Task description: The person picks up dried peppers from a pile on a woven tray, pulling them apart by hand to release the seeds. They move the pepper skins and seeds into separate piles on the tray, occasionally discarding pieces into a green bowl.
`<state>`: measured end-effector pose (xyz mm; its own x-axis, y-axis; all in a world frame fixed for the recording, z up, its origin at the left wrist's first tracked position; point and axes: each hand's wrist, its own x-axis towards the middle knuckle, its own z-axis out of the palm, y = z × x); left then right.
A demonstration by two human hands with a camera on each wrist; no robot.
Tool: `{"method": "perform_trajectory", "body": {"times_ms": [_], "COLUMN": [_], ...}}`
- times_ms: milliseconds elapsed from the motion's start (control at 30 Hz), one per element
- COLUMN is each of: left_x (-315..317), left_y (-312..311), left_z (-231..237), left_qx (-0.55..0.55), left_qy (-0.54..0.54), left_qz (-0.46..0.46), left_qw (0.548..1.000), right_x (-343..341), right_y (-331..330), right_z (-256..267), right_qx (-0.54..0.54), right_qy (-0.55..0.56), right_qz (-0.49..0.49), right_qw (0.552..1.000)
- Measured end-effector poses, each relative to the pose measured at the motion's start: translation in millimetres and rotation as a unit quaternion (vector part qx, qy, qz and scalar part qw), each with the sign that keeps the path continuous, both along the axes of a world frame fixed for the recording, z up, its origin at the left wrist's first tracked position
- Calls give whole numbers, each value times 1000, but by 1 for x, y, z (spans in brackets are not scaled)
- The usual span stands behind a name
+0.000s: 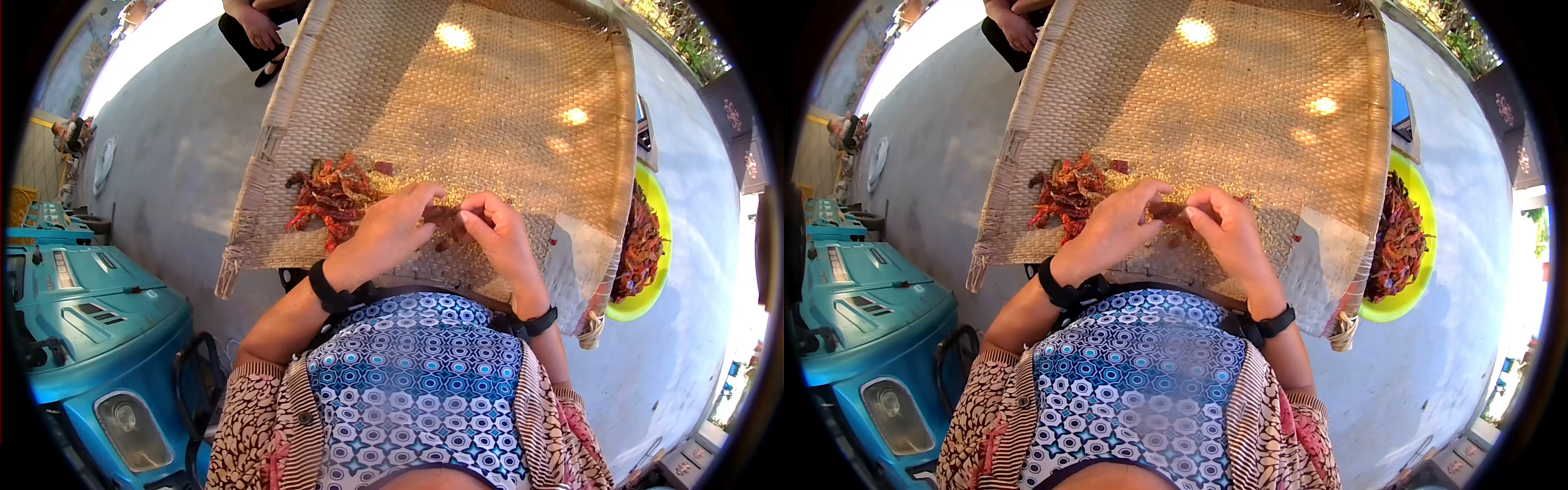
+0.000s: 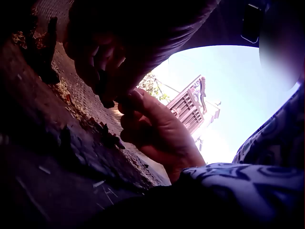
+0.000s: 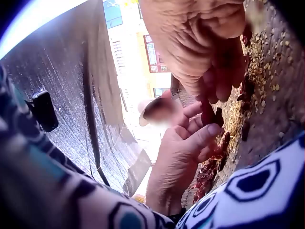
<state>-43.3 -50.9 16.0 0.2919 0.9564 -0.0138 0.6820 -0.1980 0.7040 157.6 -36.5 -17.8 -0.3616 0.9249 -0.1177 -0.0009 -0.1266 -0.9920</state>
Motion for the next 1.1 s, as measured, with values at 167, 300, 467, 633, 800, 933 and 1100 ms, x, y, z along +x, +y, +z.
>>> {"method": "perform_trajectory", "body": {"times_ms": [167, 300, 467, 633, 800, 933, 1100], "left_x": [-1, 0, -1, -4, -8, -5, -2], "left_y": [-1, -2, -1, -3, -5, -5, -7], "left_z": [-15, -13, -7, -5, -11, -11, -7], "left_qx": [-7, -2, -40, 29, 49, 50, 58], "left_qy": [-74, -90, -137, -29, 148, 126, 75], "left_qz": [-12, -16, -34, -25, -50, -34, -51], "left_qw": [997, 996, 989, 999, 986, 990, 994], "right_x": [6, 7, 10, 37, 118, 146, 92], "right_y": [-1, -3, -2, 2, 13, 8, -2], "right_z": [8, 4, 0, 2, 4, 8, 14], "right_qx": [9, 3, -36, -41, -16, -38, -17], "right_qy": [-13, -5, 38, 87, 300, 478, 143], "right_qz": [-38, -43, -35, -143, -317, -329, -202], "right_qw": [999, 999, 998, 985, 900, 814, 969]}}
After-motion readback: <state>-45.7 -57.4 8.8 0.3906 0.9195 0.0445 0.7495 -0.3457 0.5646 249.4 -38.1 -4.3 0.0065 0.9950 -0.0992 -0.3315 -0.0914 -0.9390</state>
